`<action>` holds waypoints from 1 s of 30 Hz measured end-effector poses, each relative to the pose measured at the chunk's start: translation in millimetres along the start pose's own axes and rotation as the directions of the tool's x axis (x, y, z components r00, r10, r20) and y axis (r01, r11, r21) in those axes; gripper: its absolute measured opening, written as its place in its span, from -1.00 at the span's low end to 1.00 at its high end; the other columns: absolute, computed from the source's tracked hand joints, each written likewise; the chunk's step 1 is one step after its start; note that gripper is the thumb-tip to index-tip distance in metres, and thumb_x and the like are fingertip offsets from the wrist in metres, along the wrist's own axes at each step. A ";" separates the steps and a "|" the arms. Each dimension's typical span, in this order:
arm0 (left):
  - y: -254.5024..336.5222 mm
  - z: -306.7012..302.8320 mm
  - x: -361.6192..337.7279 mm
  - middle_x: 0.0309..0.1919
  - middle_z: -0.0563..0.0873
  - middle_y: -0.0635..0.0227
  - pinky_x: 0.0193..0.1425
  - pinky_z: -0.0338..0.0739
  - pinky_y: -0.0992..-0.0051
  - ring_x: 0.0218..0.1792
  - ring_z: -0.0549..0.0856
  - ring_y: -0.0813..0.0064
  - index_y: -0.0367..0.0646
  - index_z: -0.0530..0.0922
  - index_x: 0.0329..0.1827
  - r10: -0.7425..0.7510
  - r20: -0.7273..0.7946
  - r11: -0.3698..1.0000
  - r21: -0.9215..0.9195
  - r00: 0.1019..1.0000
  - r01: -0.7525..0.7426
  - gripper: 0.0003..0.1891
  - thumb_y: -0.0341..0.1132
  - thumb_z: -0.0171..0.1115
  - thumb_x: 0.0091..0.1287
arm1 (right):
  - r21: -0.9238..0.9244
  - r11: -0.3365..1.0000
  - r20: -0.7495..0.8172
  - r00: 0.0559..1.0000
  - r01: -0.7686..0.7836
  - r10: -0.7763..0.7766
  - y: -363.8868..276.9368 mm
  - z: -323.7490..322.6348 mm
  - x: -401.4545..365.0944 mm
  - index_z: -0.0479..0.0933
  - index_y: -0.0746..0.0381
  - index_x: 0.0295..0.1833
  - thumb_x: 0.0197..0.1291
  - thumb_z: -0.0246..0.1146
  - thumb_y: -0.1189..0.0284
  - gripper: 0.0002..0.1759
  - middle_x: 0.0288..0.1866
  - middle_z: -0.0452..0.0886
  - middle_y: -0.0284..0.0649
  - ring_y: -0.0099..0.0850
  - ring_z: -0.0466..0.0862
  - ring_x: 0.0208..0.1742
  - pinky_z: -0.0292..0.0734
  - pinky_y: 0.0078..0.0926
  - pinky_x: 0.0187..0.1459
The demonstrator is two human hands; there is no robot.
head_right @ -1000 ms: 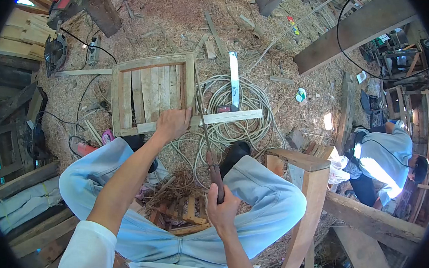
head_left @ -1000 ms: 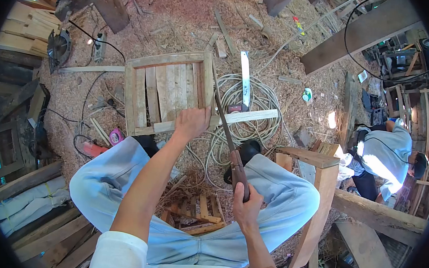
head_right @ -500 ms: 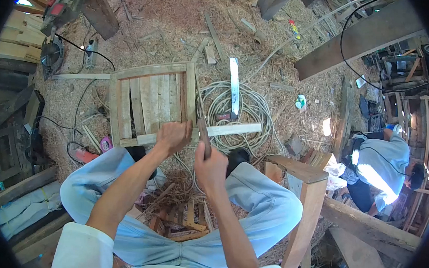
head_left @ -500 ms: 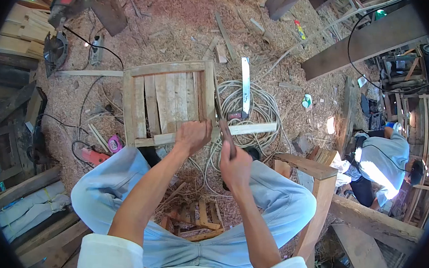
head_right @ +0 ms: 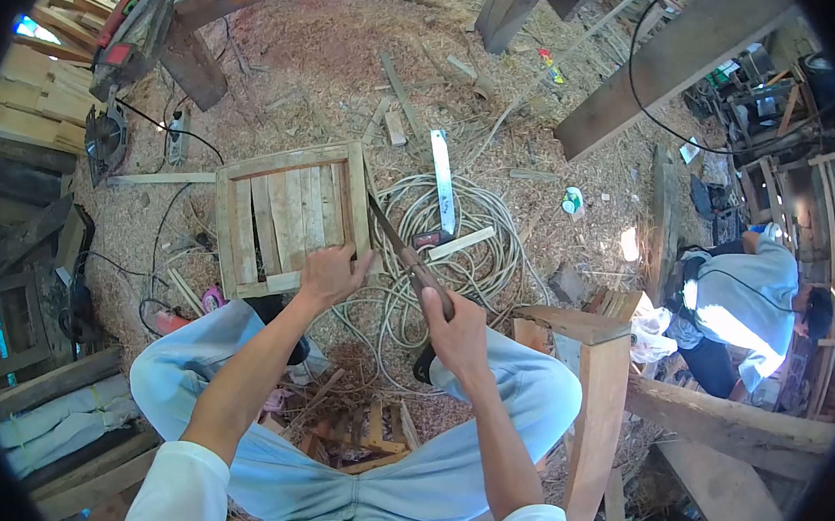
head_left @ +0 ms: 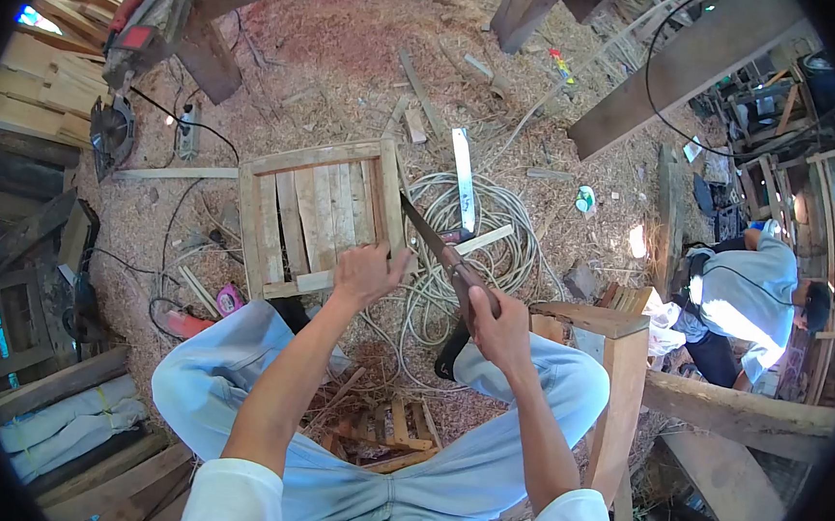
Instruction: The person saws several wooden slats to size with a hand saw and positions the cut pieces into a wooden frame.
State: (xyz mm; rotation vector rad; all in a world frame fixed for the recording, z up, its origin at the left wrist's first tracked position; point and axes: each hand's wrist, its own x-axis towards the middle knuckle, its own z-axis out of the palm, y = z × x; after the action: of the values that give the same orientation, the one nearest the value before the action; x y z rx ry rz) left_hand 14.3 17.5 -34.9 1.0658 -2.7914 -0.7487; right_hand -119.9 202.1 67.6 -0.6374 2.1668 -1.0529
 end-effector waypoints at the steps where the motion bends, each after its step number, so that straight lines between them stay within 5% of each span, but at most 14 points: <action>1: -1.0 -2.7 -1.2 -0.53 0.68 -0.01 -0.24 0.58 0.08 -0.41 0.71 0.00 -0.29 0.63 -0.31 0.060 -0.072 0.998 0.014 0.996 -0.059 -0.51 0.04 0.06 0.42 | 0.073 0.996 0.041 0.998 -0.047 0.045 2.0 -8.8 -3.3 0.50 0.38 -0.49 0.38 0.17 0.15 -0.48 -0.70 0.46 -0.22 -0.47 0.40 -0.70 0.32 -0.37 -0.56; 3: -7.4 -2.1 -10.0 -0.48 0.68 0.06 -0.23 0.58 0.13 -0.39 0.70 0.05 -0.27 0.60 -0.17 0.168 -0.155 0.986 0.038 0.974 -0.164 -0.57 0.01 0.13 0.39 | 0.197 0.973 0.052 0.993 -0.116 0.108 10.7 -28.6 -17.6 0.47 0.30 -0.49 0.38 0.18 0.15 -0.52 -0.68 0.41 -0.39 -0.60 0.35 -0.71 0.30 -0.51 -0.62; 5: 4.4 -1.6 -7.3 -0.43 0.68 0.12 -0.21 0.57 0.17 -0.36 0.70 0.10 -0.24 0.58 -0.04 0.295 -0.220 0.955 0.061 0.930 -0.289 -0.59 -0.02 0.20 0.37 | 0.557 0.749 0.198 0.933 -0.360 0.302 11.3 -61.3 -36.0 0.43 0.26 -0.46 0.38 0.20 0.18 -0.57 -0.68 0.29 -0.45 -0.65 0.29 -0.71 0.30 -0.58 -0.64; 9: 53.6 -28.5 -11.4 -0.27 0.70 0.27 -0.23 0.58 0.28 -0.32 0.69 0.22 -0.05 0.49 0.25 0.427 -0.200 0.897 -0.032 0.882 -0.442 -0.59 -0.27 0.24 0.35 | 0.466 0.833 0.005 0.943 -0.297 0.333 11.7 -120.4 -69.0 0.39 0.22 -0.47 0.37 0.21 0.19 -0.59 -0.67 0.24 -0.47 -0.68 0.23 -0.71 0.27 -0.61 -0.67; 11: 74.8 -21.9 -8.1 -0.30 0.68 0.27 -0.22 0.57 0.25 -0.33 0.67 0.18 -0.01 0.39 0.38 0.333 -0.107 0.894 -0.280 0.937 -0.350 -0.48 -0.25 0.24 0.36 | 0.585 0.792 -0.079 0.959 -0.175 0.270 19.7 -138.9 -72.2 0.37 0.20 -0.48 0.37 0.20 0.20 -0.59 -0.67 0.25 -0.46 -0.68 0.24 -0.71 0.26 -0.64 -0.67; 12: 88.4 -16.1 -5.1 -0.35 0.64 0.14 -0.26 0.51 0.31 -0.33 0.64 0.25 -0.14 0.46 0.29 0.206 -0.033 0.886 -0.418 0.978 -0.201 -0.58 -0.26 0.22 0.40 | 0.594 0.786 -0.091 0.957 -0.171 0.277 25.4 -137.0 -66.6 0.37 0.20 -0.48 0.37 0.20 0.20 -0.59 -0.67 0.25 -0.46 -0.68 0.24 -0.71 0.26 -0.64 -0.67; 14: 104.7 12.3 13.1 -0.36 0.63 0.17 -0.28 0.49 0.33 -0.33 0.63 0.34 -0.18 0.46 0.27 0.148 0.051 0.853 -0.511 0.988 -0.101 -0.59 -0.25 0.21 0.42 | 0.803 0.594 -0.156 0.945 -0.048 0.287 45.2 -117.3 -32.7 0.36 0.19 -0.50 0.38 0.19 0.21 -0.59 -0.68 0.26 -0.45 -0.67 0.22 -0.73 0.24 -0.64 -0.69; 17: 100.4 96.8 59.4 -0.40 0.60 0.26 -0.28 0.46 0.40 -0.34 0.58 0.53 -0.29 0.50 0.16 0.070 0.141 0.770 -0.636 0.988 0.037 -0.64 -0.23 0.18 0.44 | 0.609 0.790 -0.388 0.845 -0.066 0.369 72.1 -66.0 16.6 0.44 0.26 -0.52 0.32 0.26 0.10 -0.51 -0.67 0.36 -0.41 -0.60 0.39 -0.67 0.28 -0.50 -0.63; 20: 100.3 160.9 98.5 -0.38 0.67 0.14 -0.20 0.51 0.30 -0.36 0.65 0.29 -0.30 0.51 0.14 -0.083 0.150 0.682 -0.712 0.985 0.166 -0.63 -0.22 0.20 0.41 | 0.370 0.928 -0.659 0.719 0.051 0.223 131.3 9.1 56.4 0.48 0.35 -0.53 0.24 0.33 0.06 -0.44 -0.70 0.46 -0.27 -0.38 0.44 -0.71 0.35 -0.29 -0.55; 22: 102.1 193.8 116.2 -0.30 0.68 0.04 -0.11 0.51 0.24 -0.26 0.69 0.14 -0.33 0.50 0.11 -0.221 0.254 0.622 -0.707 0.942 0.336 -0.65 -0.30 0.24 0.35 | 0.247 0.969 -0.692 0.703 0.016 0.165 159.7 33.1 57.2 0.49 0.34 -0.50 0.23 0.35 0.08 -0.47 -0.70 0.46 -0.18 -0.27 0.46 -0.70 0.36 -0.24 -0.53; 23: 100.3 207.6 123.5 -0.30 0.68 0.04 -0.11 0.51 0.24 -0.26 0.69 0.14 -0.33 0.50 0.11 -0.224 0.261 0.626 -0.700 0.939 0.344 -0.65 -0.30 0.24 0.35 | 0.123 0.992 -0.712 0.696 -0.011 0.096 171.7 44.2 61.0 0.51 0.34 -0.47 0.21 0.36 0.10 -0.50 -0.70 0.46 -0.09 -0.15 0.47 -0.69 0.37 -0.20 -0.51; 25: 94.4 238.3 126.3 -0.21 0.67 -0.05 -0.03 0.51 0.16 -0.13 0.69 0.01 -0.33 0.47 0.11 -0.067 0.000 0.806 -0.590 0.998 0.054 -0.60 -0.40 0.33 0.23 | 0.151 0.985 -0.691 0.704 -0.077 0.161 181.2 54.0 60.8 0.52 0.32 -0.46 0.21 0.37 0.12 -0.53 -0.69 0.44 -0.05 -0.10 0.47 -0.67 0.37 -0.20 -0.51; 27: 85.4 263.8 134.6 -0.08 0.60 -0.05 0.07 0.49 0.14 0.00 0.61 -0.06 -0.31 0.45 0.12 -0.008 0.032 0.827 -0.562 0.999 0.025 -0.53 -0.51 0.35 0.11 | 0.163 0.975 -0.681 0.698 -0.149 0.220 193.1 60.5 63.7 0.52 0.31 -0.46 0.20 0.38 0.14 -0.56 -0.68 0.43 -0.01 -0.04 0.47 -0.65 0.37 -0.21 -0.51; 30: 80.7 286.4 133.4 0.05 0.45 0.07 0.15 0.48 0.15 0.11 0.47 -0.04 -0.23 0.45 0.10 -0.024 0.039 0.986 -0.166 0.999 0.031 -0.54 -0.55 0.28 0.07 | 0.189 0.971 -0.695 0.678 -0.146 0.238 204.8 72.1 74.3 0.51 0.32 -0.43 0.22 0.38 0.18 -0.59 -0.70 0.41 -0.07 -0.15 0.42 -0.69 0.35 -0.25 -0.53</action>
State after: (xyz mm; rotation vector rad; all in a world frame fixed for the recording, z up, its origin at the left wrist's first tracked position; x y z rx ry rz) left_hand -200.3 103.8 -264.8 1.0725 -2.6908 -0.9956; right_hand -147.9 232.1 -158.2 0.1194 2.7103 -1.4648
